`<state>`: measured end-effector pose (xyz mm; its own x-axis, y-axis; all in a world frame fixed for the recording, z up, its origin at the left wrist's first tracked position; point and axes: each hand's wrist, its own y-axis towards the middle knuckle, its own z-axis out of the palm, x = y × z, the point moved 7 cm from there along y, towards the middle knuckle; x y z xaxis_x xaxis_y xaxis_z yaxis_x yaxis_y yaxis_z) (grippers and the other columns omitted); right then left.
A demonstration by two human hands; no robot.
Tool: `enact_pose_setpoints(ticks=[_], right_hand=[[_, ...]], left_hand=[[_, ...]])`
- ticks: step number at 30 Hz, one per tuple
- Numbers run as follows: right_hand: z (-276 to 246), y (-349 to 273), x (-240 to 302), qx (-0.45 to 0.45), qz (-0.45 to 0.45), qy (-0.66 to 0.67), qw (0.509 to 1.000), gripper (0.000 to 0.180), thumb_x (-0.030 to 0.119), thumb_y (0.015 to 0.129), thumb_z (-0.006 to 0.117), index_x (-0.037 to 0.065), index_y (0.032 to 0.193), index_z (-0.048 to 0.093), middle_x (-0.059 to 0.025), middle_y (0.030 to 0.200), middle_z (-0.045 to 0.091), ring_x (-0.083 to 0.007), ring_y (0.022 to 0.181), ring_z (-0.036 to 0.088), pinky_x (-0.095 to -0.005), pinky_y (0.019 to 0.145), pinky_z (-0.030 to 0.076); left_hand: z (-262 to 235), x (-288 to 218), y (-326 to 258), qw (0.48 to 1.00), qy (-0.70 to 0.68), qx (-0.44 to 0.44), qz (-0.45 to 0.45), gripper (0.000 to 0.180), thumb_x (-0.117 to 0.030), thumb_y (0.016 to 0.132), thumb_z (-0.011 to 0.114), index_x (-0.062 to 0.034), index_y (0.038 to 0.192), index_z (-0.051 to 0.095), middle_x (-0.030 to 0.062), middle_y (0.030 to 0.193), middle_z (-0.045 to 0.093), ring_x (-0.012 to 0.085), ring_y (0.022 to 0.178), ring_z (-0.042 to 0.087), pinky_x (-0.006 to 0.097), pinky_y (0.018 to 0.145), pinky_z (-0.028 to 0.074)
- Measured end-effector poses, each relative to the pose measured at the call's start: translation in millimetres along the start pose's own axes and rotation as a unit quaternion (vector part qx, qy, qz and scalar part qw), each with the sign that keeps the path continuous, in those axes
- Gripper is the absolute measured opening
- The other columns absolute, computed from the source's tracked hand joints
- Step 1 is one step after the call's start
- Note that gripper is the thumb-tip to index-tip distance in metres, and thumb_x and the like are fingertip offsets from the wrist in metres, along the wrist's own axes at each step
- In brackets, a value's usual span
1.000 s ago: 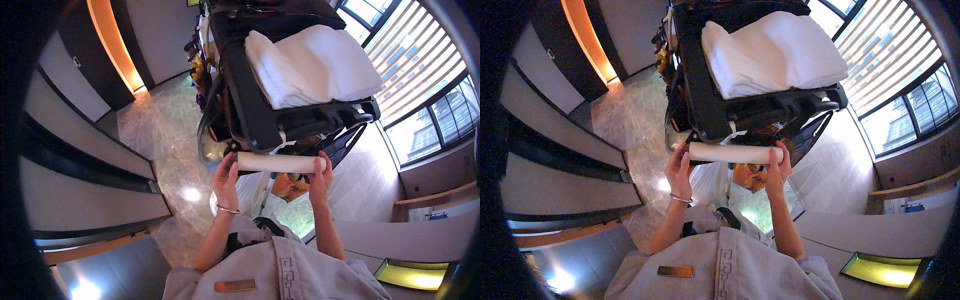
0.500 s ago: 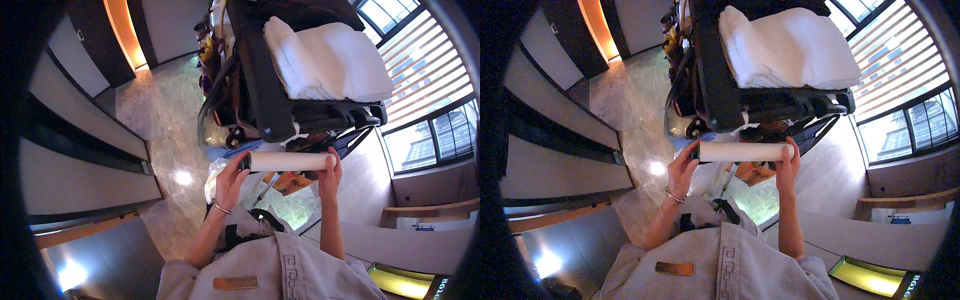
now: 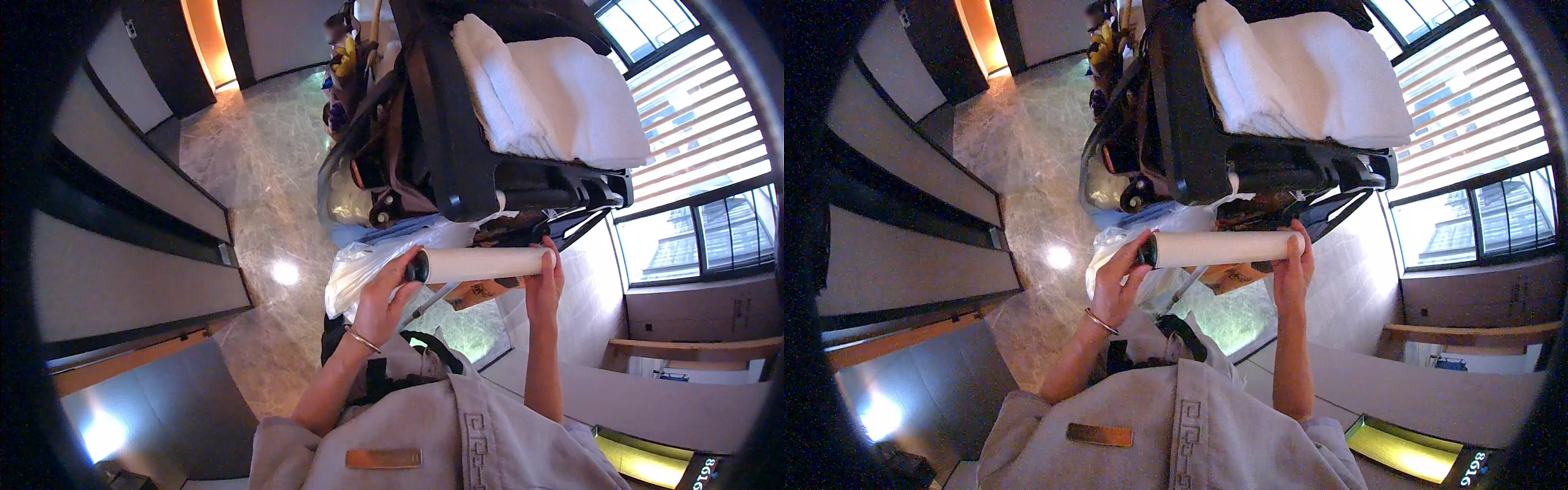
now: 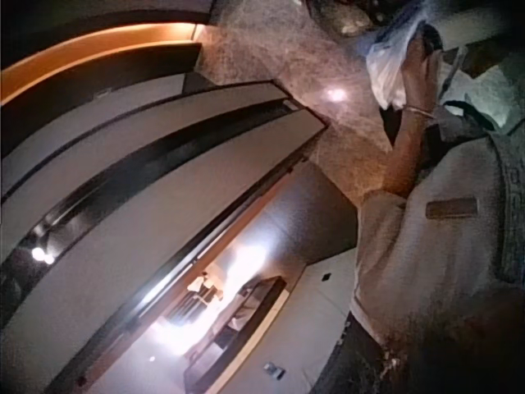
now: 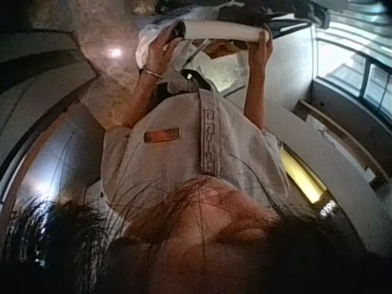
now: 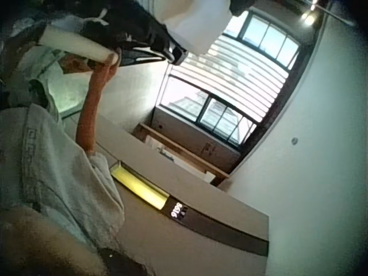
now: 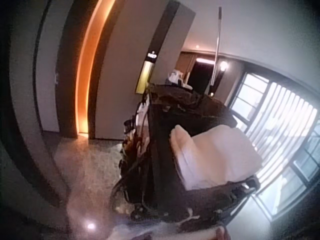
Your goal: The person assembles a floor cleaning tool by attaching a white cylindrical roller to a metal handle. They repeatedly connect and disconnect the roller, adjust the attachment, and place the assembled tool against a wall.
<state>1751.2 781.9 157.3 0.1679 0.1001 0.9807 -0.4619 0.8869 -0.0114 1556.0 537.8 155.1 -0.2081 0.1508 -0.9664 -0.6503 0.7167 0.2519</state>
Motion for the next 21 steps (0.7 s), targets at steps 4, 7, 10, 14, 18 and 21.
enact_pose_setpoints(ticks=[4,7,10,14,18,21], right_hand=[[1,-2,-2,-0.002,0.030,0.026,0.999,0.048,0.031,0.092,0.053,0.003,0.129,0.041,-0.0101,0.111,0.053,-0.0207,0.103,0.053,-0.0365,0.088,0.046],[14,-7,5,0.019,0.041,0.006,0.999,0.050,0.035,0.093,0.051,0.003,0.131,0.040,-0.0120,0.114,0.053,-0.0216,0.105,0.052,-0.0370,0.091,0.044],[15,-6,3,0.029,0.050,0.012,0.998,0.051,0.036,0.094,0.049,0.003,0.132,0.040,-0.0130,0.115,0.053,-0.0223,0.107,0.052,-0.0374,0.092,0.044],[2,-3,-5,0.024,0.053,0.032,0.998,0.049,0.035,0.095,0.047,0.003,0.132,0.040,-0.0136,0.114,0.053,-0.0224,0.106,0.052,-0.0380,0.091,0.044],[-10,-4,-4,0.007,0.053,0.023,0.998,0.049,0.033,0.094,0.048,0.003,0.132,0.040,-0.0131,0.113,0.054,-0.0223,0.104,0.053,-0.0385,0.090,0.045],[-20,-3,3,0.004,0.029,0.030,0.999,0.048,0.030,0.093,0.052,0.003,0.130,0.040,-0.0122,0.112,0.054,-0.0224,0.103,0.053,-0.0387,0.088,0.046]], left_hand=[[12,-3,-6,0.999,0.027,0.032,0.027,0.042,-0.006,0.082,0.063,0.0002,0.121,0.051,0.0212,0.111,0.057,0.0338,0.098,0.059,0.034,0.082,0.048],[25,1,-15,0.998,0.040,0.027,0.042,0.037,-0.007,0.080,0.065,0.0012,0.114,0.054,0.0206,0.104,0.059,0.0335,0.091,0.061,0.034,0.077,0.049],[29,5,-20,0.996,0.078,0.031,0.022,0.034,-0.006,0.078,0.067,0.0012,0.110,0.056,0.0189,0.099,0.060,0.0312,0.086,0.062,0.034,0.073,0.050],[23,-3,-11,1.000,-0.014,-0.005,0.009,0.037,-0.002,0.080,0.063,-0.0004,0.116,0.053,0.0176,0.103,0.060,0.0280,0.091,0.062,0.033,0.077,0.050],[23,-4,-14,0.999,-0.033,-0.004,-0.011,0.040,0.001,0.081,0.061,-0.0011,0.120,0.052,0.0155,0.107,0.060,0.0237,0.097,0.062,0.032,0.083,0.050],[26,-5,-10,0.998,-0.050,0.011,-0.033,0.042,0.003,0.081,0.058,-0.0023,0.123,0.051,0.0148,0.113,0.059,0.0223,0.103,0.060,0.032,0.086,0.049]])
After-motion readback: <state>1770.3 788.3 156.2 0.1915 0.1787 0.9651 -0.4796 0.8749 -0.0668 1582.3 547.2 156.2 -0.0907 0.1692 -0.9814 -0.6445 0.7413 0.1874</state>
